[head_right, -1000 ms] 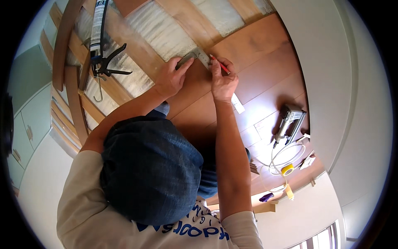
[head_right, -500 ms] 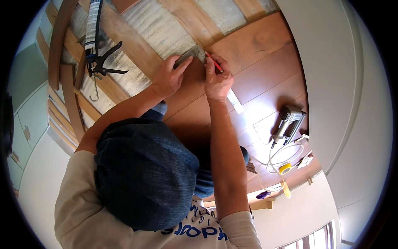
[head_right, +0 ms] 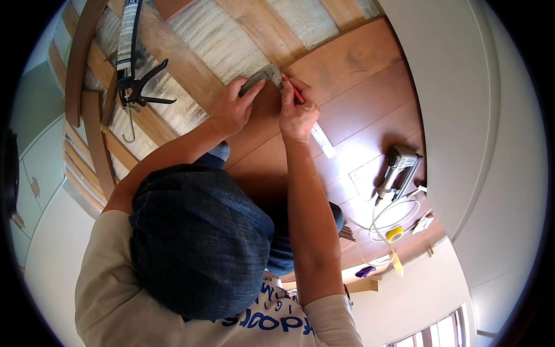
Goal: The person positions wood planks on a subfloor, applies adhesive using a caulking gun, and secures the planks using a hammer and a pneumatic nail gun.
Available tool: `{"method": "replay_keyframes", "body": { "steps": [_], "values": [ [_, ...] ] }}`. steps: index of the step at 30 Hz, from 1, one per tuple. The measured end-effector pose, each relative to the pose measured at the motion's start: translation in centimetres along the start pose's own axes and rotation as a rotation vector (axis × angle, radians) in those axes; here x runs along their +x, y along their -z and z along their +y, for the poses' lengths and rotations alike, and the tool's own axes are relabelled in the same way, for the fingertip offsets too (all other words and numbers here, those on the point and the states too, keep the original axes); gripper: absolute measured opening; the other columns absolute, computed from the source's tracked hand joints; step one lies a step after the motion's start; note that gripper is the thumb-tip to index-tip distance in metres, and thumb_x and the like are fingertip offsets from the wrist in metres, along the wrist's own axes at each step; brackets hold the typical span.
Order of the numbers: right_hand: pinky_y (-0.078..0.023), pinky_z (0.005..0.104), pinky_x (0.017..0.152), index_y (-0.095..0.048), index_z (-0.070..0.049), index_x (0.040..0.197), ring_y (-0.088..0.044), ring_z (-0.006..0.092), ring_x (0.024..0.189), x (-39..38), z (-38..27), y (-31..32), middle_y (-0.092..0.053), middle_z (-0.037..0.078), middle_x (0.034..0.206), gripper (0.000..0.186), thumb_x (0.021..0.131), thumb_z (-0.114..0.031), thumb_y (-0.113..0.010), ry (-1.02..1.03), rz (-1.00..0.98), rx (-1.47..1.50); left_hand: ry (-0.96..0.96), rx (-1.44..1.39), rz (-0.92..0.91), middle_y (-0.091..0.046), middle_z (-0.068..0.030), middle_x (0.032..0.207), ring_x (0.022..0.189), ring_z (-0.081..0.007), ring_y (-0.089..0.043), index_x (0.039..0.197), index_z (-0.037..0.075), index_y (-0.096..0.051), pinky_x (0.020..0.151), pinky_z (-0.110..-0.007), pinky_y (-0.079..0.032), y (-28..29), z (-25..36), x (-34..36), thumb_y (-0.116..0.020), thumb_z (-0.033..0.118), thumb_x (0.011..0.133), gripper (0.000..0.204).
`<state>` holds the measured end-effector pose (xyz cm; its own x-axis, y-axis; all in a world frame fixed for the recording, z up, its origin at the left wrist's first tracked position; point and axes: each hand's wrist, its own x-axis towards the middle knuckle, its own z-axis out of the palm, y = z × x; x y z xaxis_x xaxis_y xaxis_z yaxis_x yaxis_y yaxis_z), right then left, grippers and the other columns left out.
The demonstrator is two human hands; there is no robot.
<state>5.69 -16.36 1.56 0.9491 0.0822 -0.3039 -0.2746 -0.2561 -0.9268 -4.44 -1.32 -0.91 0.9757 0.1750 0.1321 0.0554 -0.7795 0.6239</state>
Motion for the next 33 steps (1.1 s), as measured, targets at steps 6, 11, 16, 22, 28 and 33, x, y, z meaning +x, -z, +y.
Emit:
{"method": "replay_keyframes", "body": {
  "steps": [6, 11, 16, 22, 28, 33],
  "values": [
    [-0.059, 0.0306, 0.085, -0.068, 0.005, 0.114, -0.075, 0.0186, 0.093, 0.0, -0.1, 0.4, -0.078, 0.014, 0.104, 0.023, 0.103, -0.015, -0.070, -0.008, -0.047, -0.046, -0.012, 0.006, -0.026, -0.054, -0.0213, 0.129, 0.110, -0.0410, -0.061, 0.151, 0.015, -0.058, 0.093, -0.047, -0.054, 0.1, -0.2, -0.1, -0.067, 0.001, 0.087, 0.065],
    [-0.057, 0.0295, 0.081, -0.071, -0.001, 0.111, -0.071, 0.0134, 0.086, -0.2, -0.4, 1.4, -0.076, 0.009, 0.092, 0.018, 0.102, -0.016, -0.072, 0.023, 0.038, -0.040, -0.004, -0.031, 0.012, -0.055, -0.0211, 0.127, 0.106, -0.0408, -0.062, 0.150, 0.015, -0.058, 0.090, -0.046, -0.054, -0.4, -0.4, 0.0, -0.067, 0.003, 0.091, 0.061],
    [-0.056, 0.0349, 0.087, -0.066, -0.003, 0.123, -0.071, 0.0233, 0.095, -2.9, -0.8, 5.3, -0.075, 0.015, 0.104, 0.020, 0.103, -0.008, -0.064, 0.183, -0.017, -0.331, 0.113, -0.309, -0.031, -0.058, -0.0204, 0.126, 0.104, -0.0393, -0.063, 0.148, 0.010, -0.056, 0.089, -0.045, -0.054, 1.8, -1.1, -0.5, -0.064, 0.007, 0.099, 0.050],
    [-0.054, 0.0448, 0.083, -0.065, -0.005, 0.126, -0.065, 0.0396, 0.099, -5.3, 0.0, 6.9, -0.069, 0.019, 0.113, 0.033, 0.094, -0.007, -0.072, 0.531, -0.310, -0.799, 0.027, -0.291, -0.128, -0.067, -0.0175, 0.113, 0.100, -0.0376, -0.065, 0.143, 0.005, -0.056, 0.088, -0.048, -0.052, 6.5, 0.2, -2.4, -0.072, 0.023, 0.093, 0.056],
    [-0.055, 0.0400, 0.079, -0.066, -0.006, 0.130, -0.063, 0.0314, 0.086, -1.2, 1.2, 13.8, -0.071, 0.016, 0.121, 0.039, 0.092, -0.004, -0.071, 0.446, -0.188, -0.891, -0.072, 0.025, -0.191, -0.062, -0.0160, 0.124, 0.111, -0.0375, -0.062, 0.143, 0.011, -0.058, 0.098, -0.046, -0.050, 9.2, -4.6, 6.4, -0.076, 0.028, 0.092, 0.057],
    [-0.044, 0.0489, 0.111, -0.051, -0.005, 0.149, -0.056, 0.0398, 0.130, 6.2, 0.9, 18.7, -0.057, 0.019, 0.150, 0.053, 0.098, -0.014, -0.064, 0.432, -0.042, -1.079, 0.182, 0.555, -0.041, -0.027, -0.0217, 0.168, 0.154, -0.0420, -0.028, 0.163, 0.021, -0.036, 0.124, -0.060, -0.022, 13.1, -14.8, 18.4, -0.079, 0.051, 0.088, 0.092]
  ]
}}
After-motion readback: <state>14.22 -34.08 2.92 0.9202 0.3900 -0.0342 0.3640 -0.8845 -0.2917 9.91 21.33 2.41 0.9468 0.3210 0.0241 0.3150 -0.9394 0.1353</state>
